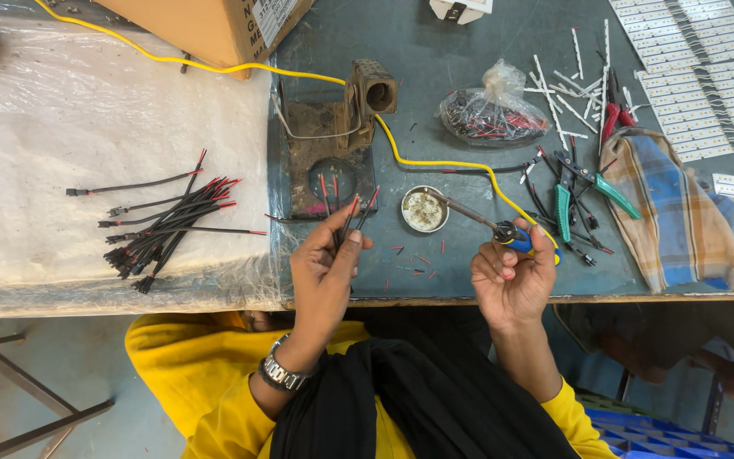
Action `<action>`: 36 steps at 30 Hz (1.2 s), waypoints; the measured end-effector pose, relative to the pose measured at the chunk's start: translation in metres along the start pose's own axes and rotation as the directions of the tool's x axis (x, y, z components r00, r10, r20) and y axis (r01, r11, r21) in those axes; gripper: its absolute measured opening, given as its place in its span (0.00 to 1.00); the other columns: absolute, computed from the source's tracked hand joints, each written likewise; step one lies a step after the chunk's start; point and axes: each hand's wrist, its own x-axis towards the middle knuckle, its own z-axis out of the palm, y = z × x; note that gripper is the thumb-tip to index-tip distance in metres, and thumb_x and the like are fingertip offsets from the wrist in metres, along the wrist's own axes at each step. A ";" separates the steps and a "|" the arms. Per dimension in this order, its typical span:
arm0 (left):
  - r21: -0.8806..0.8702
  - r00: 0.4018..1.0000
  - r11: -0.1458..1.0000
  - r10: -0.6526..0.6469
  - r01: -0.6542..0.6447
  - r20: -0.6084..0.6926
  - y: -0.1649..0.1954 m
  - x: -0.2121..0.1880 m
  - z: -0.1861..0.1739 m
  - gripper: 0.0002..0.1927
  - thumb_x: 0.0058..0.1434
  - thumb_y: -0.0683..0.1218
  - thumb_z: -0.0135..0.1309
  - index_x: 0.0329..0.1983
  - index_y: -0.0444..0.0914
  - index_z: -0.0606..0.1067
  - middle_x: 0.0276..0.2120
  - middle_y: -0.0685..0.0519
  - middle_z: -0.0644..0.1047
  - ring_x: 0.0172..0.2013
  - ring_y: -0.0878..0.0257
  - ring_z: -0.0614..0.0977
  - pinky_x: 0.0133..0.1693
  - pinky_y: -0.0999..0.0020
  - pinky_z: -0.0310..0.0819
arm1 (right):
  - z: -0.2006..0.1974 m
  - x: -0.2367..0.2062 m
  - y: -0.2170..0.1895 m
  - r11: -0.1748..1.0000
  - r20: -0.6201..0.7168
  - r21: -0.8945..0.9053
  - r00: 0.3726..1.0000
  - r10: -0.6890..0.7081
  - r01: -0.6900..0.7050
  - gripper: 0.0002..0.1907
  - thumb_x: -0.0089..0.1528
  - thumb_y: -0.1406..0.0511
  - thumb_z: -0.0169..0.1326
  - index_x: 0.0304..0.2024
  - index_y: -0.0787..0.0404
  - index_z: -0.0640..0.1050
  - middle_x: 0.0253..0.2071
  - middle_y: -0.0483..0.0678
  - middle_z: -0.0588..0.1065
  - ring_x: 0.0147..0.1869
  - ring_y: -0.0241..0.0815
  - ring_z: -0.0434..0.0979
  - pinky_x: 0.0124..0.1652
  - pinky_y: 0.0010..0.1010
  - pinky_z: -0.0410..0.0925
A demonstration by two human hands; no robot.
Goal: The person applies flux to the exposed ends of several black wires with red conductors, then uses a soldering iron to tin the wire ends. They repeat this process for multiple wires, handling them one at a time and occasionally bundling them together.
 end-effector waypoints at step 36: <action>-0.031 0.999 0.999 -0.018 0.017 -0.041 0.002 -0.013 -0.057 0.05 0.69 0.42 0.56 0.40 0.35 0.75 0.33 0.60 0.76 0.35 0.75 0.71 0.39 0.77 0.66 | 0.011 -0.016 0.042 0.998 -0.007 -0.060 0.999 -0.038 0.038 0.14 0.73 0.58 0.51 0.48 0.58 0.82 0.28 0.47 0.75 0.25 0.31 0.66 0.28 0.20 0.59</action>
